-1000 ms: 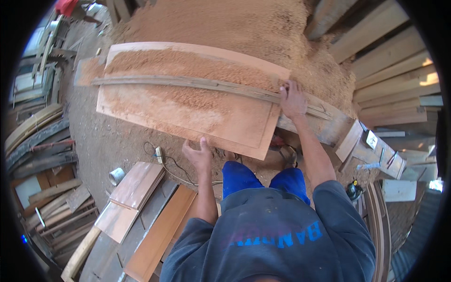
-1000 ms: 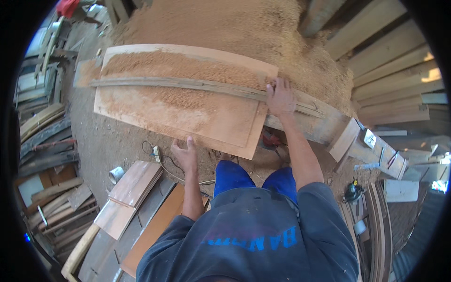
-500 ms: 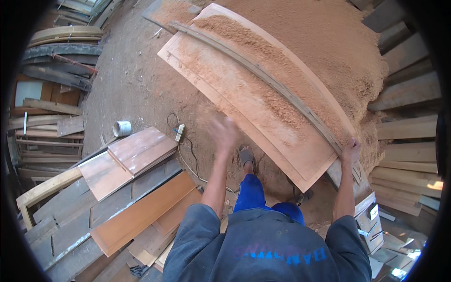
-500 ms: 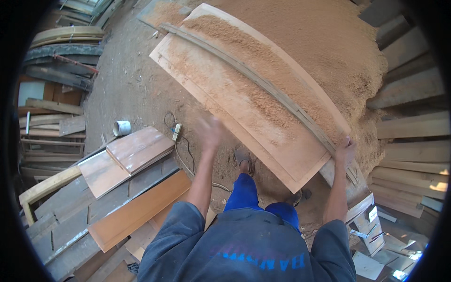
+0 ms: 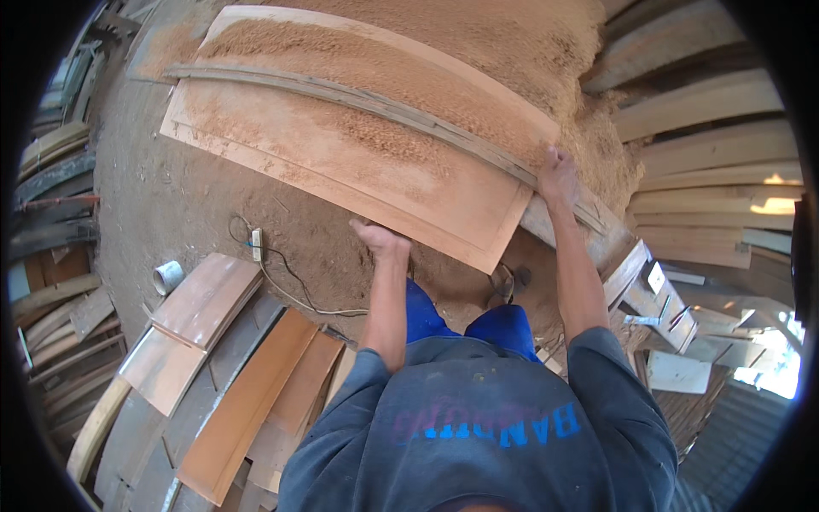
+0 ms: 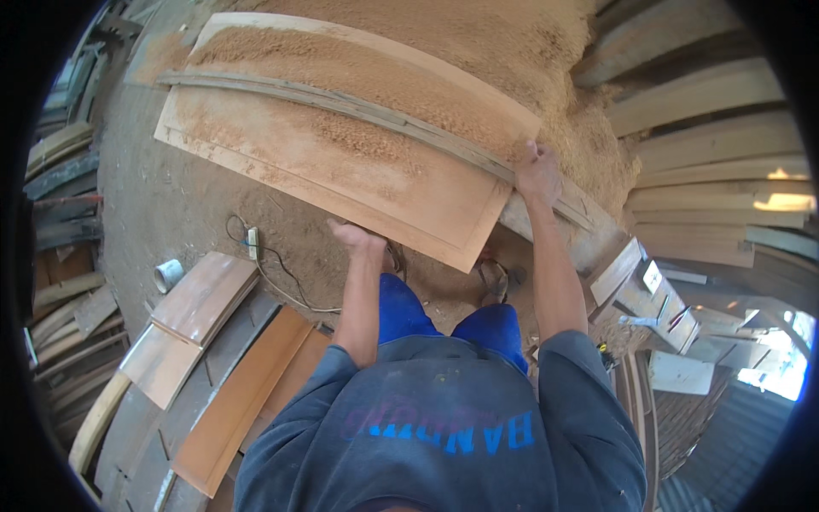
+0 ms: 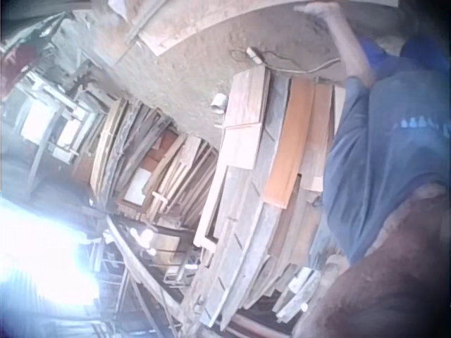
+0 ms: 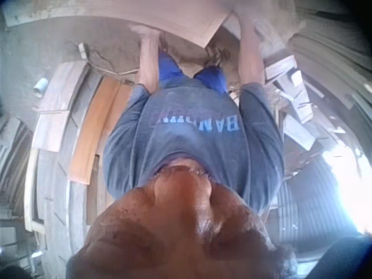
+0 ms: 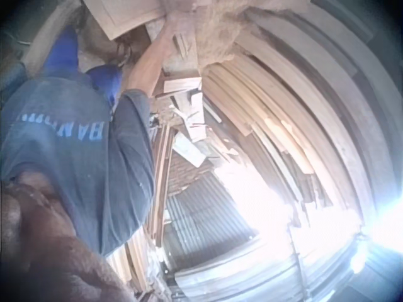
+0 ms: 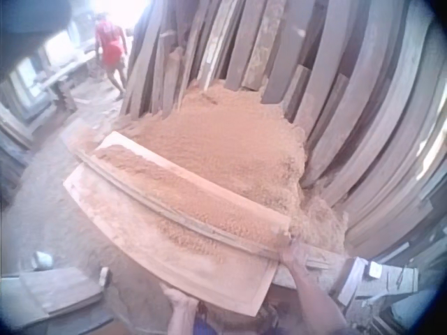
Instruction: The person handles and sets down an electric planer, fits wooden blocks against a wooden board, and brushes sawdust off the board by hand.
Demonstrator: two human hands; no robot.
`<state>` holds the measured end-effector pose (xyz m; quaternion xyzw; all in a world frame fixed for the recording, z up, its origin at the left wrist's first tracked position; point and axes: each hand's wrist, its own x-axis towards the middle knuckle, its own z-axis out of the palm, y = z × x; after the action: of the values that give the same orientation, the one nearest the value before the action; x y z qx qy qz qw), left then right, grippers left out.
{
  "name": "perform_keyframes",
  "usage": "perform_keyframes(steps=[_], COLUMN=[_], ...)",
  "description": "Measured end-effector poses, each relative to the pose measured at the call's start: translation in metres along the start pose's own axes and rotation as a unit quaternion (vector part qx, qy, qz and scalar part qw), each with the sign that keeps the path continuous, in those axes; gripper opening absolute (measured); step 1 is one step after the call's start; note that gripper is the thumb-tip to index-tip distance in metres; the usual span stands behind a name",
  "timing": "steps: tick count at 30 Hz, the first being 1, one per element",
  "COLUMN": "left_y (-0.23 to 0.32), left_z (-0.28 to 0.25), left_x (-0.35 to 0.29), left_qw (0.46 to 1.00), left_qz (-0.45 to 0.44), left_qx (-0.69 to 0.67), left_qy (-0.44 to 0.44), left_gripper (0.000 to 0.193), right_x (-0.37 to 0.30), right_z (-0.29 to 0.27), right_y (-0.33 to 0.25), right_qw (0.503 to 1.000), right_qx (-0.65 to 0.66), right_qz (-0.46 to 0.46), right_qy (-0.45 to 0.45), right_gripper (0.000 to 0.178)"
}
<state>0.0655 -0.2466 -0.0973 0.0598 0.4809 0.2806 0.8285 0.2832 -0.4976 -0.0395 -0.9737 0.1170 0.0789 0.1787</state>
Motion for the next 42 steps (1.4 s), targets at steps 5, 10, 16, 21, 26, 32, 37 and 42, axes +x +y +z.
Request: perform_keyframes(steps=[5,10,16,21,26,32,37,42], left_y=[0.042,0.045,0.009,0.067,0.211,0.386,0.482,0.404], left_z=[-0.083,-0.054,0.01,-0.007,0.045,0.126,0.121,0.103], left_x=[-0.016,-0.03,-0.087,-0.031,0.078,0.217,0.283,0.282], left_qw=[0.975,0.871,0.42,0.325,0.324,0.622,0.904,0.958], left_qz=[0.054,0.288,0.409,0.47,0.504,0.36,0.273,0.181], left_qx=[0.134,0.388,0.761,0.78,0.795,0.68,0.325,0.197], left_qy=[0.17,0.09,-0.278,-0.256,-0.094,0.149,0.053,-0.103], left_gripper=[0.089,0.078,0.074,0.091,0.089,0.076,0.045,0.039], right_x=[-0.005,0.005,-0.005,0.011,0.048,0.05,0.054,0.095], right_z=[0.0,0.0,-0.001,0.034,0.052,0.032,0.08,0.067], right_y=[-0.005,-0.021,-0.016,0.013,0.066,0.085,0.081,0.186], right_qw=[1.0,0.998,0.999,0.995,0.983,0.996,0.995,0.864], right_qx=[-0.019,-0.042,-0.027,-0.021,-0.001,0.057,0.062,-0.341], right_qz=[0.015,0.01,0.022,-0.097,-0.171,-0.07,-0.058,-0.361], right_qy=[-0.016,-0.047,-0.037,0.001,0.071,0.01,-0.052,0.082], right_gripper=[0.05,0.058,0.06,0.058,0.052,0.047,0.042,0.036])
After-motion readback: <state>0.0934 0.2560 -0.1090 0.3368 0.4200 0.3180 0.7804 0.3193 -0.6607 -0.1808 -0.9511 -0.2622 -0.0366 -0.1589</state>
